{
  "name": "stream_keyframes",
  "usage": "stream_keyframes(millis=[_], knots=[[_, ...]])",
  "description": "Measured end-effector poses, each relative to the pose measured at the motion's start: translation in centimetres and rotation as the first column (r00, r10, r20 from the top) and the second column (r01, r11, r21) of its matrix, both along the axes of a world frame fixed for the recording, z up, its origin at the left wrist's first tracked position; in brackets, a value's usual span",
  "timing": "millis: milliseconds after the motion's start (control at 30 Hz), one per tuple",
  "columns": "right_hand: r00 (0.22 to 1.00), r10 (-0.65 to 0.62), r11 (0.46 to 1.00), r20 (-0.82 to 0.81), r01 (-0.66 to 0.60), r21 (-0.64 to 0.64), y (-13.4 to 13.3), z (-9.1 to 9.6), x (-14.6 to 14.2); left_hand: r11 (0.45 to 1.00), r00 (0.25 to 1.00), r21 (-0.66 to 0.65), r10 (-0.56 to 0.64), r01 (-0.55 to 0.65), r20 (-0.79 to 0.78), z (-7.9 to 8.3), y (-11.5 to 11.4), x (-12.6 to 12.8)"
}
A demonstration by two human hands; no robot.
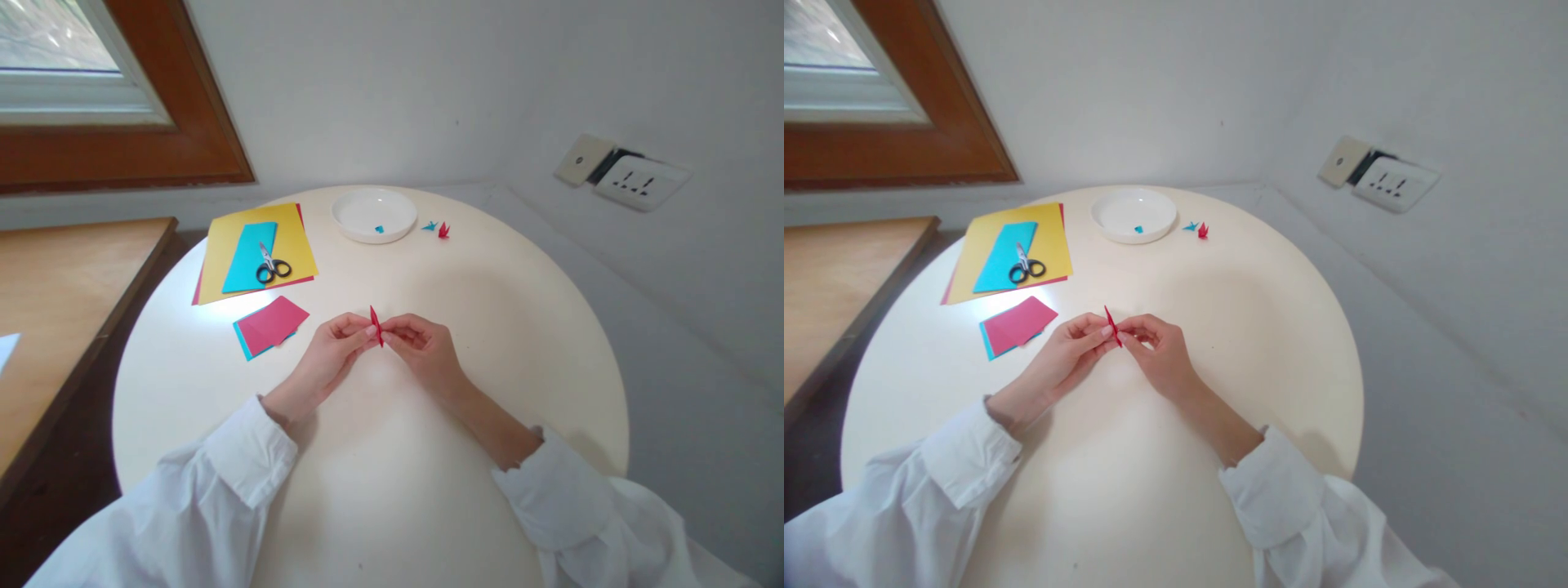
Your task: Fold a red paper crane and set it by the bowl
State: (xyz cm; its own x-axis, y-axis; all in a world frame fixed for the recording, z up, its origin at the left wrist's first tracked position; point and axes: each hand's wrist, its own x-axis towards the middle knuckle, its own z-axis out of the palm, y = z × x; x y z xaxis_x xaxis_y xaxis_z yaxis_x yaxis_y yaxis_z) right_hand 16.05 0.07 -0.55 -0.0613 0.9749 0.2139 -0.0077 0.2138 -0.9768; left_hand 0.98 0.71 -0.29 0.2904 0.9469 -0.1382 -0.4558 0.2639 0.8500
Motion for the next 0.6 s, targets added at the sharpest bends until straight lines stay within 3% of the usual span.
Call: stream_keyframes(millis=[600], knots=[[0.963,-0.114,0.963,0.243,0.046,0.267,-0.3,0.1,0.1,0.994,0.992,0.049,0.101,-0.097,-0.078,1.3,-0.4,0.7]])
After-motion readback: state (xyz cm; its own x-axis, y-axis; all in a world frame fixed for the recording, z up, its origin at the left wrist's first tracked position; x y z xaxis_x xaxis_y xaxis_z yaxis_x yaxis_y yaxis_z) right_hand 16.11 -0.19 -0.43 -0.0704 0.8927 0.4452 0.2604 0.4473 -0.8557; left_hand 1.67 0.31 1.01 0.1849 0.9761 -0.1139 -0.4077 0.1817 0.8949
